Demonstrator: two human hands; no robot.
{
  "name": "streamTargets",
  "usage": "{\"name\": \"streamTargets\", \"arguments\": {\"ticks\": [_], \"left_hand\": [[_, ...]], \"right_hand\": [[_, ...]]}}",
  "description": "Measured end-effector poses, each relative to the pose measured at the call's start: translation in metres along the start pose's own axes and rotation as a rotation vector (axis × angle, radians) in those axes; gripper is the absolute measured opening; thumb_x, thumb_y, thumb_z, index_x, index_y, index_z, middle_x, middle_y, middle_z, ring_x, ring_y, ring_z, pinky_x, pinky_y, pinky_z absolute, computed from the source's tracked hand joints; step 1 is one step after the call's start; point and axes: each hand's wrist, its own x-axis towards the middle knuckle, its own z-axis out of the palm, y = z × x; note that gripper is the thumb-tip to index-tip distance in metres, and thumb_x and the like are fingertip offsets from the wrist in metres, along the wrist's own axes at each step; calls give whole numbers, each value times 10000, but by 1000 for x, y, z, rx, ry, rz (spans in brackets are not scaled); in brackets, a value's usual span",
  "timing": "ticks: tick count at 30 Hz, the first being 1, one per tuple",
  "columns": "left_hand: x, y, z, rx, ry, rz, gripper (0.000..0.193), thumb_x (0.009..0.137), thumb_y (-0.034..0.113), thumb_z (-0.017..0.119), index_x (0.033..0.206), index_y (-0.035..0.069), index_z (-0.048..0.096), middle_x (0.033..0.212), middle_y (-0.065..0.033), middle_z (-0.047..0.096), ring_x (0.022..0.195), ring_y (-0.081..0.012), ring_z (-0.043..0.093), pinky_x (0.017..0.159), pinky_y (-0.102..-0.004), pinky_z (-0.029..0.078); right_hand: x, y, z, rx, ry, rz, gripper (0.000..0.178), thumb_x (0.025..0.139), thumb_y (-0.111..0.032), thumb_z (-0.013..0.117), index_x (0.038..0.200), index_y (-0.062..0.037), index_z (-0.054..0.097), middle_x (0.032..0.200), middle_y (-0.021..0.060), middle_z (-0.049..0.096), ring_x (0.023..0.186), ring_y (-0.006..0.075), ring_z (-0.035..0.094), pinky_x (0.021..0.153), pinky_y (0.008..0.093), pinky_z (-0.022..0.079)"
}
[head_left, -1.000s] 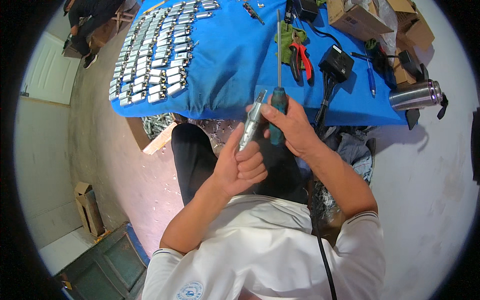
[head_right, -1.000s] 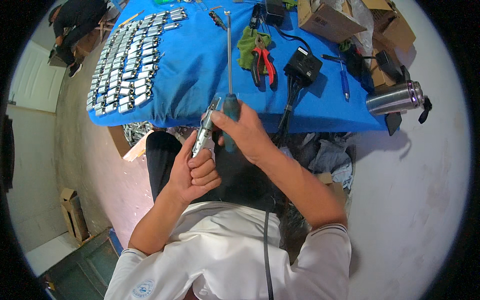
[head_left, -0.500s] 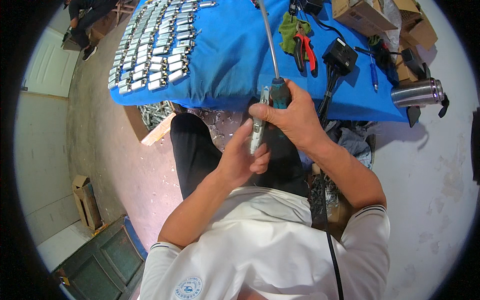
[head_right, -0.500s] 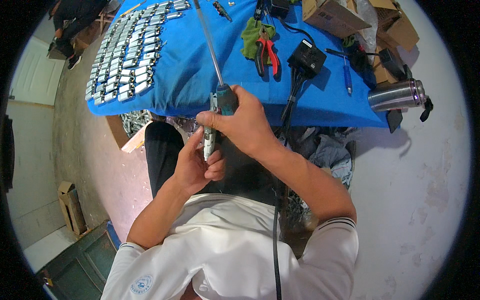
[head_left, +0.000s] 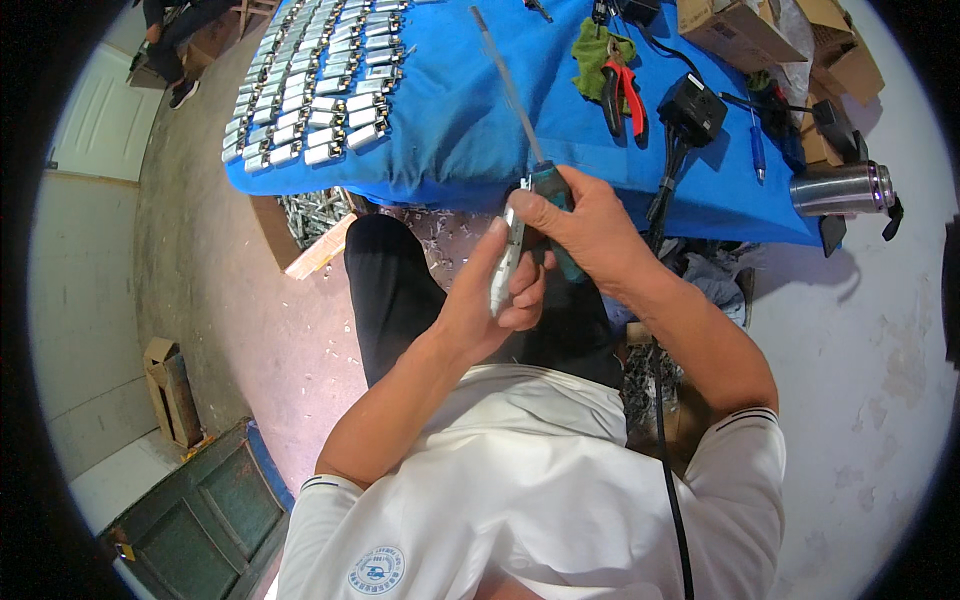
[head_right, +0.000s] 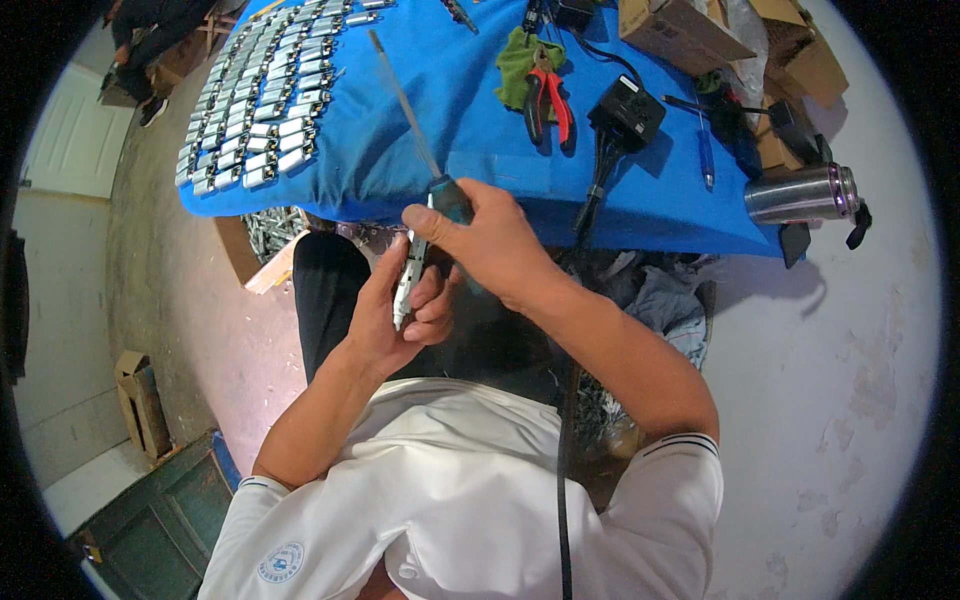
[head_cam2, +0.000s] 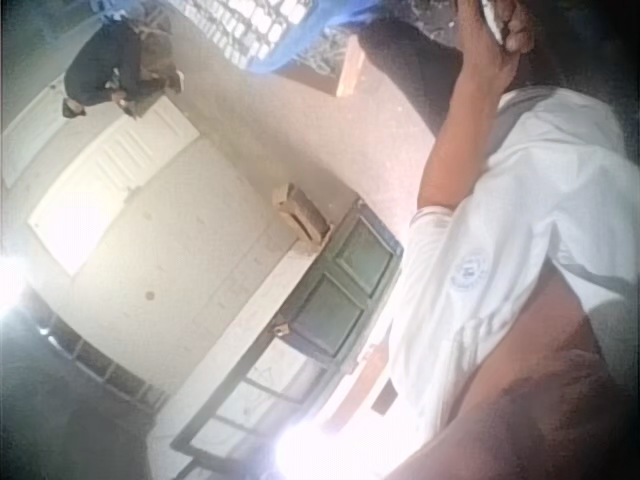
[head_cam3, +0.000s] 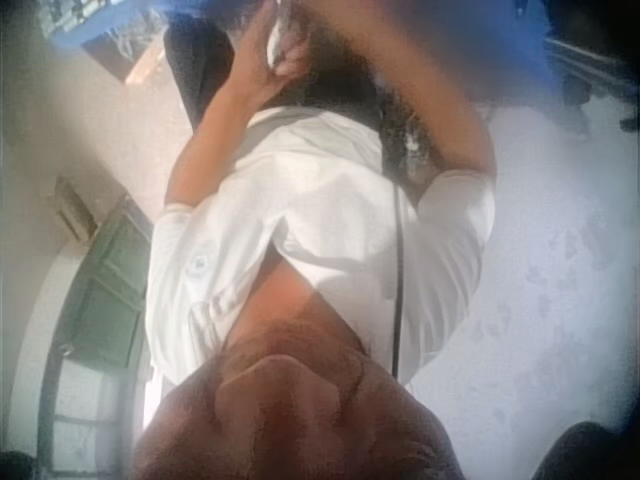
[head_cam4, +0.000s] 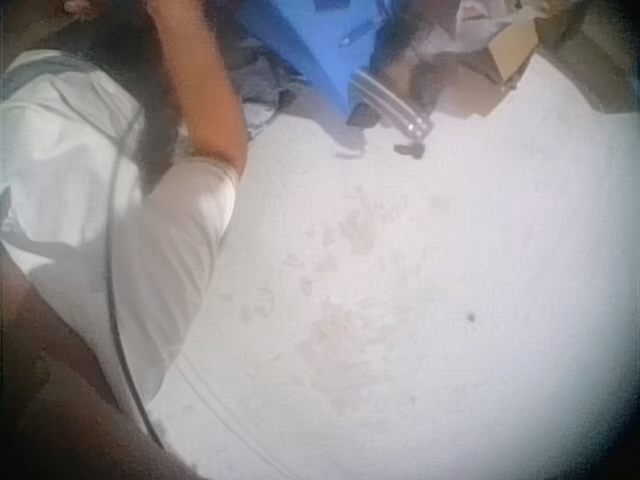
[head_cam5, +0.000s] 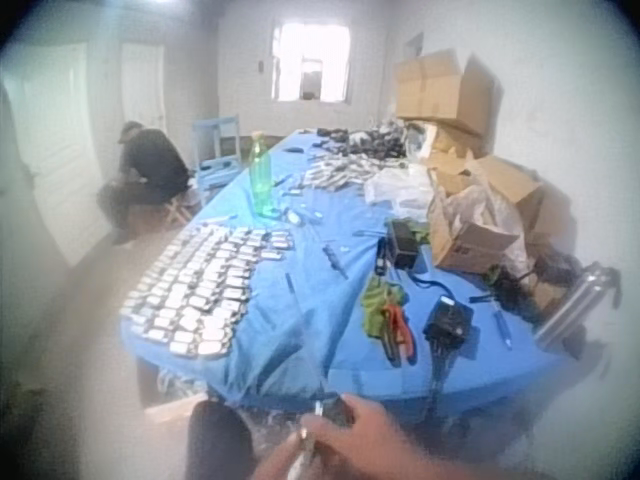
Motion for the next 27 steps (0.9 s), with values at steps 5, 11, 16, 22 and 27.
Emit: {"name": "streamTargets", "arguments": {"ticks": [5,11,16,22,27], "left_hand": [[3,-1,-17,-59,-119,42,609,986,586,270,585,146,400,514,9,387,380,-91,309,407,-227,276],[7,3,-29,-95,-86,57,624,984,594,260,562,151,383,500,12,374,375,-94,320,410,-234,282],[17,8,-35,-133,-47,55,621,982,587,274,551,150,373,490,6,374,363,-94,309,408,-242,267],[34,16,-35,-102,-19,77,628,973,599,291,544,147,369,472,11,373,352,-88,300,404,-239,277],[41,18,-33,-79,51,89,620,969,592,328,542,145,376,469,13,380,356,-85,311,398,-232,292]], "right_hand": [[-10,-12,-36,121,125,48,348,876,-361,671,973,-45,563,804,38,616,626,114,617,499,233,473],[-70,5,-96,-43,625,-138,246,933,-274,576,1043,-57,534,771,16,547,612,89,536,522,230,440],[-133,76,-106,-166,957,-92,221,988,-263,503,1036,-48,514,700,6,485,597,93,486,531,255,410],[-218,164,-66,14,880,334,198,956,-225,532,1027,-45,490,704,7,483,561,79,477,478,247,391],[-253,165,-44,-61,746,451,352,881,-108,609,1203,-65,475,714,26,540,532,94,519,446,245,420]]}}
